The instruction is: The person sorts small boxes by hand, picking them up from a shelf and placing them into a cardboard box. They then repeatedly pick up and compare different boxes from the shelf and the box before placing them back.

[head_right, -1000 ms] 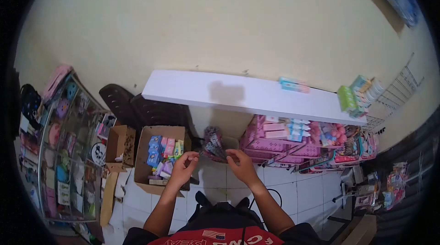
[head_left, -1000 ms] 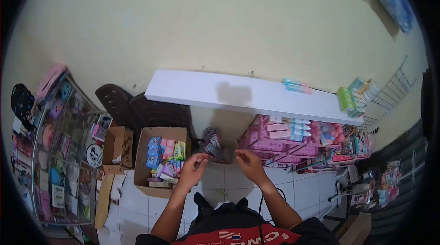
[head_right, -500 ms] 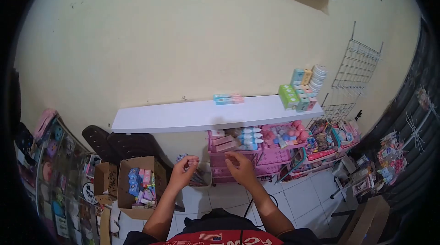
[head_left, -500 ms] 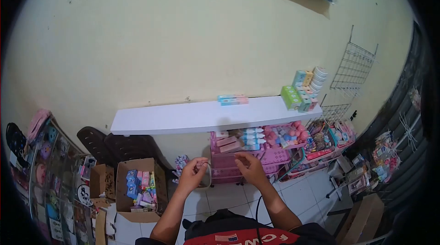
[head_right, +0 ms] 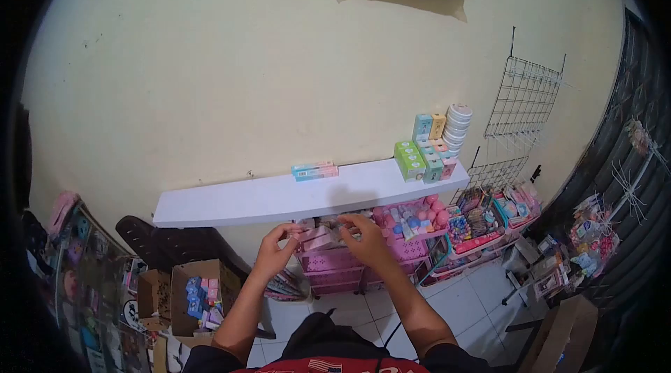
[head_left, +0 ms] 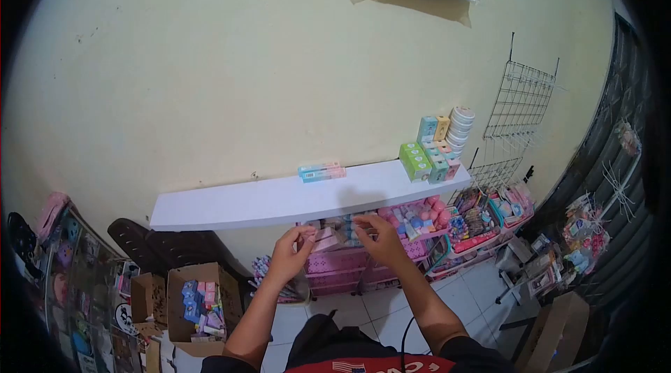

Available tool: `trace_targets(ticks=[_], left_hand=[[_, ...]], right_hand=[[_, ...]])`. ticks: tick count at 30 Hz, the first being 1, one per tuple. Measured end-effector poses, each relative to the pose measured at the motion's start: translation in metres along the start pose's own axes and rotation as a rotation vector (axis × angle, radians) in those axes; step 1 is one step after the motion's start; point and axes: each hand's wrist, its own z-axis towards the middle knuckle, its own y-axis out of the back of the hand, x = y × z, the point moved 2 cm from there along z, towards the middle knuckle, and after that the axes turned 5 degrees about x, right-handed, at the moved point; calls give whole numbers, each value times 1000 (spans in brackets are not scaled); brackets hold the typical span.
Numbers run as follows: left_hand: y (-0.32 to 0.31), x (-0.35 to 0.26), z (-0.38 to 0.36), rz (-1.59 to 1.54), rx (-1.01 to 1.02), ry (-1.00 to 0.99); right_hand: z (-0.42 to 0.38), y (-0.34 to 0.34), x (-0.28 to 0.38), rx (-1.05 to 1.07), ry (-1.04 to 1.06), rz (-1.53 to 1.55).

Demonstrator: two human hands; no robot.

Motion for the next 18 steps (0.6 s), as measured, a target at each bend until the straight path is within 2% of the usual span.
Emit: trace_targets(ticks=[5,7,9,15,17,18], left_hand=[[4,10,57,47,-19,-44],[6,13,82,197,-63,-172],[7,19,107,181,-53,-160],[9,40,167,466,-77,-329],[12,52,184,509,-67,-370],[13,55,191,559,-60,-404]], right_hand=[[44,7,-12,-2,46,-51],[63,8,-20,-9,40,-64],[81,10,-27,-15,28,-82],[138,5,-60,28,37,-246],[156,2,-81,37,149,-429],[163,0,-83,45,139,-433]])
